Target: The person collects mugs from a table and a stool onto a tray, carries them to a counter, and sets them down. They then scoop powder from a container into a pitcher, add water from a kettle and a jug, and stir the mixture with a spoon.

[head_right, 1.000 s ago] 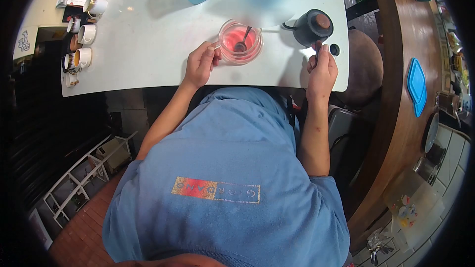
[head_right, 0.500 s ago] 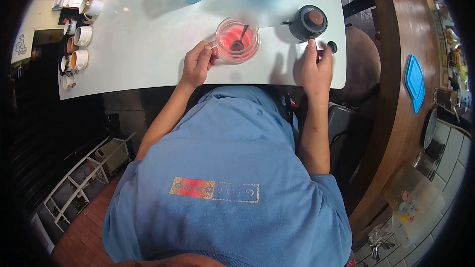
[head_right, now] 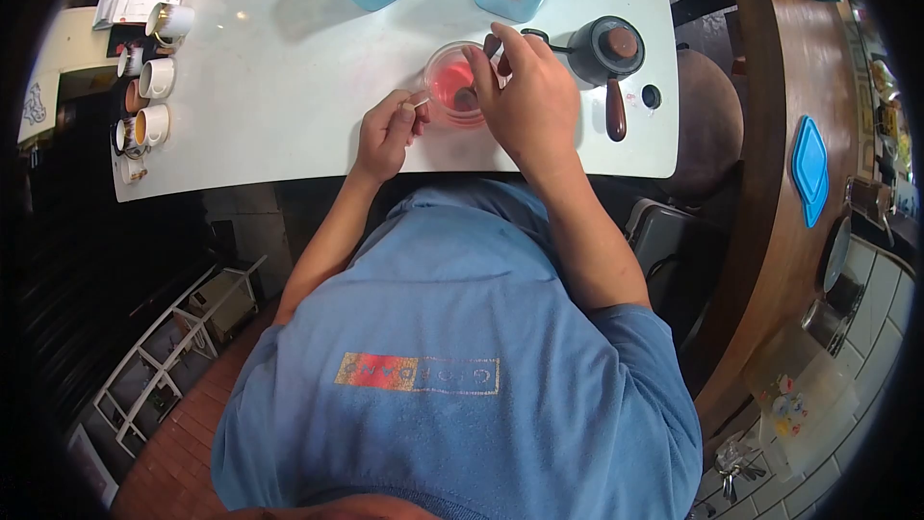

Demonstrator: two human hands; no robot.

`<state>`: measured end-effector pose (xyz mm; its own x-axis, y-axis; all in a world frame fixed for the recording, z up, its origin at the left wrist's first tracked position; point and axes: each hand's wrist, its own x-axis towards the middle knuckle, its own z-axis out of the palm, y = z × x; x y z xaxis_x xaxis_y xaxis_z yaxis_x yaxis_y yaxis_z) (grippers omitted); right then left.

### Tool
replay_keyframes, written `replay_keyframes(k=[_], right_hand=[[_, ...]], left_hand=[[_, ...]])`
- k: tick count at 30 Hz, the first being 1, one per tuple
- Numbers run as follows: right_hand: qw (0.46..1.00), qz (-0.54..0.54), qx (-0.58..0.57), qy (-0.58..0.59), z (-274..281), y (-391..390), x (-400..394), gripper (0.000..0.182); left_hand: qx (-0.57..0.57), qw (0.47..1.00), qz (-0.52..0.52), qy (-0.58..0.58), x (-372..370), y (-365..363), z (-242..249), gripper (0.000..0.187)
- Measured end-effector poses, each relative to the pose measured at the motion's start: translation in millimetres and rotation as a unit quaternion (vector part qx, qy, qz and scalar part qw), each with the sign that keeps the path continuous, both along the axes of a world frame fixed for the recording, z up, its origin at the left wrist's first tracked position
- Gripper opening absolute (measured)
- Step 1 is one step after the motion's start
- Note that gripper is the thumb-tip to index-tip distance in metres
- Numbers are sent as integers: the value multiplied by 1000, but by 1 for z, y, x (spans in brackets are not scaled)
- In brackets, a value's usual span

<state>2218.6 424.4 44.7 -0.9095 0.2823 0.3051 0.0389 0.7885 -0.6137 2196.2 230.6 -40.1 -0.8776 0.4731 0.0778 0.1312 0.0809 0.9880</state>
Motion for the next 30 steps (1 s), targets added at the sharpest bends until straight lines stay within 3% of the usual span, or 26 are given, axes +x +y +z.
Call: replay_keyframes(k=[5,10,14,16,19,26,29,30], right_hand=[[999,29,-44,2,0,7,-1,21],[988,148,-3,43,4,13,11,13],[989,139,32,25,7,16,22,13],[991,128,33,36,13,15,23,10],[990,128,59,22,13,19,26,20],[984,131,101,61,28,4,26,21],[993,86,40,76,27,-11,27,14],[997,18,-35,70,24,-19,28,11]], left_hand=[[50,998,-12,-29,3,-1,1,25],[25,989,-86,-118,0,-11,11,23],[16,991,-99,-86,1,-8,20,22],[-8,995,-100,9,0,-6,23,19],[6,995,-94,-41,0,-2,37,17],[24,995,-96,25,-11,-10,54,17],[23,996,-84,34,-19,-18,65,16],[9,995,-82,52,-21,-21,71,16]])
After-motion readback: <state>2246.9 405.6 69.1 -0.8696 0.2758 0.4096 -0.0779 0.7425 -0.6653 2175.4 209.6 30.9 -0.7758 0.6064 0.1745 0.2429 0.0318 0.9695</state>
